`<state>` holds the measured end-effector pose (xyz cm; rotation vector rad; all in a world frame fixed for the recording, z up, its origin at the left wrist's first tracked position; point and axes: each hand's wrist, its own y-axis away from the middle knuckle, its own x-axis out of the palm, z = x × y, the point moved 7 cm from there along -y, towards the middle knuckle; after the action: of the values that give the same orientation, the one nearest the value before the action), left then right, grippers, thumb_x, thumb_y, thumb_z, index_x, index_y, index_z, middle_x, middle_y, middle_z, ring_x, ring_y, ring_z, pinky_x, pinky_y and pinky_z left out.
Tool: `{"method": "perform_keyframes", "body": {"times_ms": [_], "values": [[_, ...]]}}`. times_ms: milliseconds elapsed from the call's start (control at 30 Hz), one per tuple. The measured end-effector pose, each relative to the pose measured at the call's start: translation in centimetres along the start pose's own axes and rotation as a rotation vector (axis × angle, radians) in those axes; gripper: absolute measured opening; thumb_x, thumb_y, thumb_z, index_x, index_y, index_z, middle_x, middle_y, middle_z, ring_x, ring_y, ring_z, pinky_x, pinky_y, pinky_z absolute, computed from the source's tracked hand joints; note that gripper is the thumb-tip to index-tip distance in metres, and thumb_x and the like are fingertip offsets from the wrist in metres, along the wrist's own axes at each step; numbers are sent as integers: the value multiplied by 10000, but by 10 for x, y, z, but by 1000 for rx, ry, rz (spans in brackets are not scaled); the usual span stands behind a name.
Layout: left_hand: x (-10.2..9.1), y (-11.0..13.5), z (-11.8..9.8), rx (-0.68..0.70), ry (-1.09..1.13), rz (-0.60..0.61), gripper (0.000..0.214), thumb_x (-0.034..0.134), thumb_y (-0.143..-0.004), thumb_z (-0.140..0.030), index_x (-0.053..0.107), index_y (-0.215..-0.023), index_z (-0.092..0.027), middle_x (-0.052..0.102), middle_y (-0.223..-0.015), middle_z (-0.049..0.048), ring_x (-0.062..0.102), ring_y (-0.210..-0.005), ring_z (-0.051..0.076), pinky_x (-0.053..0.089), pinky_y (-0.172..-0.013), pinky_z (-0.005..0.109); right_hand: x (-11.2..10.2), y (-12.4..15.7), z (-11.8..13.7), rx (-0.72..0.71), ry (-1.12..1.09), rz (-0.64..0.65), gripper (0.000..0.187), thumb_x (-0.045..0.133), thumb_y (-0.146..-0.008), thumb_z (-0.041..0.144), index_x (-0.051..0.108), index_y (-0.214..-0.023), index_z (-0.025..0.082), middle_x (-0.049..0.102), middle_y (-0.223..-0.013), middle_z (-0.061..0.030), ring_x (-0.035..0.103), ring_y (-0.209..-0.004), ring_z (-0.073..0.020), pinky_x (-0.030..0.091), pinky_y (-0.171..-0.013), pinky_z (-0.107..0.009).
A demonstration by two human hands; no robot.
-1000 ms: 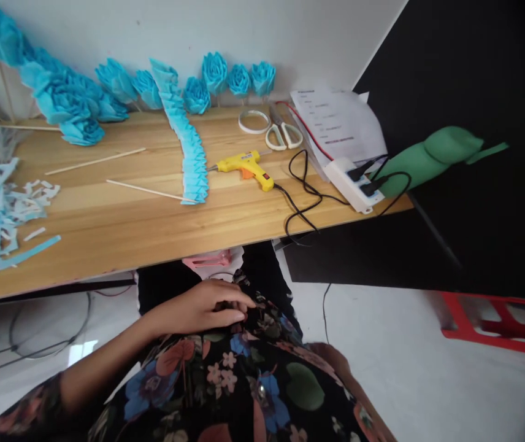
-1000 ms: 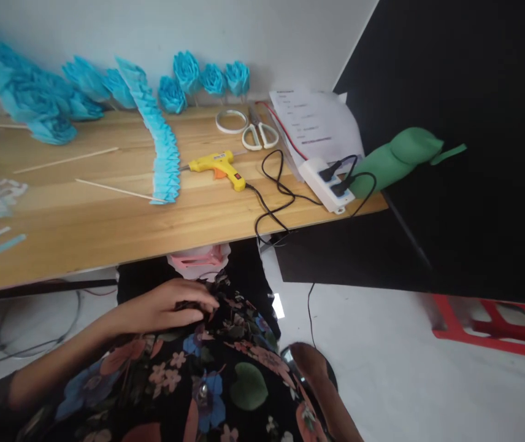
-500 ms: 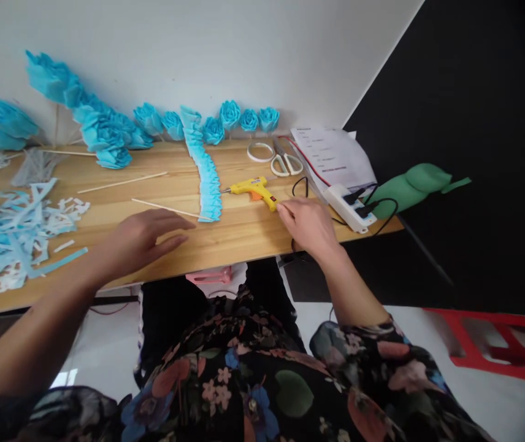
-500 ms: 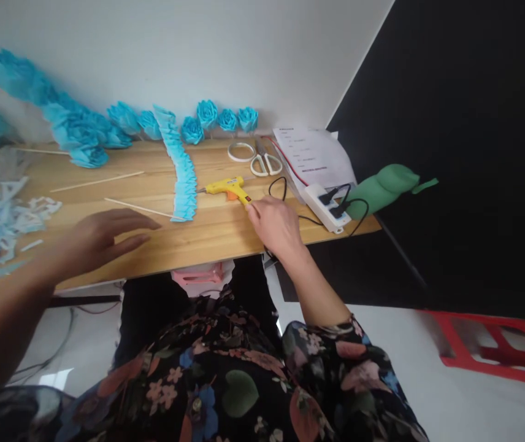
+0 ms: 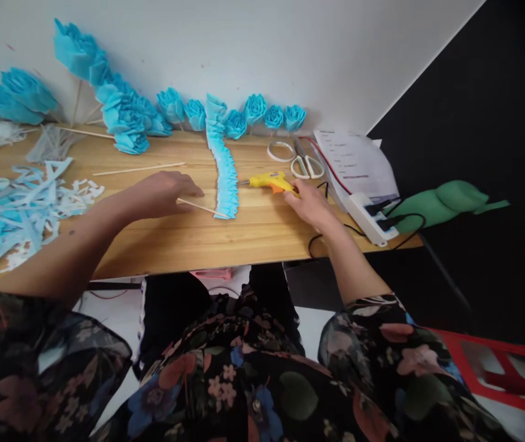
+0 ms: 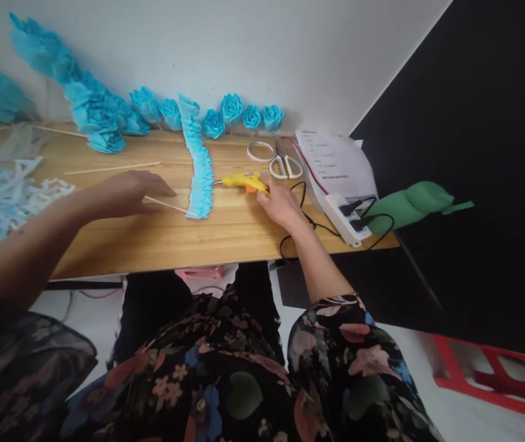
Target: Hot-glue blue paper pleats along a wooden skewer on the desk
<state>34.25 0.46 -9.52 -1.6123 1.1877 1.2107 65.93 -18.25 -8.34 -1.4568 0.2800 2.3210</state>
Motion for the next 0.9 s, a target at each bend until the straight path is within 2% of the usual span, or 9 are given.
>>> {"method": "perform_keyframes", "body": {"times_ms": [67, 133, 200, 267, 400, 467, 633, 767, 900], "values": [[3, -4, 2, 15, 15, 4, 456, 706, -1046, -507, 879, -1352, -218, 848, -1333, 106, 767, -1263, 328, 557, -1146, 424, -7, -11, -8, 23, -338, -71, 255, 700, -1065, 299, 777, -1297, 225, 857, -1093, -88, 801, -937, -269, 634, -790, -366], [5, -5, 2, 23, 36, 2, 429, 714, -1046, -496, 887, -1323, -218, 845, -1300, 110, 764, -1237, 319, 554, -1137, 410, -19, -19, -8, 0, -675, -143, 285, 771, -1027, 312, 726, -1305, 273, 835, -1077, -29, 780, -858, -197, 602, -681, -281], [6, -5, 1, 20, 70, -12, 411, 724, -1048, -495, 891, -1296, -214, 842, -1261, 117, 759, -1201, 314, 555, -1127, 407, -35, -24, 1, -70, -918, -187, 434, 887, -967, 327, 691, -1355, 320, 824, -1112, 16, 780, -888, -157, 620, -706, -239], [8, -4, 1, 17, 118, -42, 406, 735, -1053, -521, 894, -1269, -217, 843, -1230, 117, 755, -1171, 311, 557, -1117, 406, -41, -28, 15, -98, -1077, -109, 495, 969, -931, 372, 695, -1340, 324, 788, -1045, 38, 773, -890, -146, 647, -751, -239], [10, 0, -1, 29, 212, -141, 433, 740, -1073, -593, 900, -1231, -223, 856, -1203, 128, 763, -1120, 317, 579, -1088, 426, -17, -37, 38, 45, -1181, 247, 520, 902, -1001, 691, 728, -1249, 269, 548, -672, 88, 629, -619, -147, 613, -614, -259], [12, 3, -3, 43, 238, -171, 472, 750, -1079, -625, 900, -1248, -210, 855, -1197, 148, 768, -1117, 340, 594, -1077, 462, -3, -44, 44, 77, -1208, 328, 531, 866, -1010, 726, 734, -1193, 245, 510, -615, 91, 592, -569, -147, 574, -553, -250], [13, 8, -8, 37, 244, -202, 468, 762, -1103, -578, 889, -1343, -197, 846, -1230, 165, 772, -1131, 355, 608, -1062, 499, 26, -59, 45, 81, -1278, 337, 430, 883, -952, 631, 723, -1068, 249, 778, -809, -34, 776, -741, -212, 479, -442, -226], [14, 8, -7, 9, 245, -227, 367, 797, -1091, -511, 899, -1279, -213, 855, -1185, 143, 775, -1097, 323, 608, -1048, 459, 39, -58, 40, 76, -1322, 318, 393, 899, -912, 588, 724, -1027, 255, 863, -904, -85, 842, -828, -247, 470, -434, -213], [18, 8, -6, 10, 262, -225, 336, 829, -1074, -489, 896, -1273, -226, 859, -1179, 139, 774, -1099, 318, 611, -1068, 463, 42, -60, 35, 89, -1367, 307, 389, 926, -879, 562, 744, -975, 232, 887, -945, -103, 830, -762, -224, 490, -433, -211]]}}
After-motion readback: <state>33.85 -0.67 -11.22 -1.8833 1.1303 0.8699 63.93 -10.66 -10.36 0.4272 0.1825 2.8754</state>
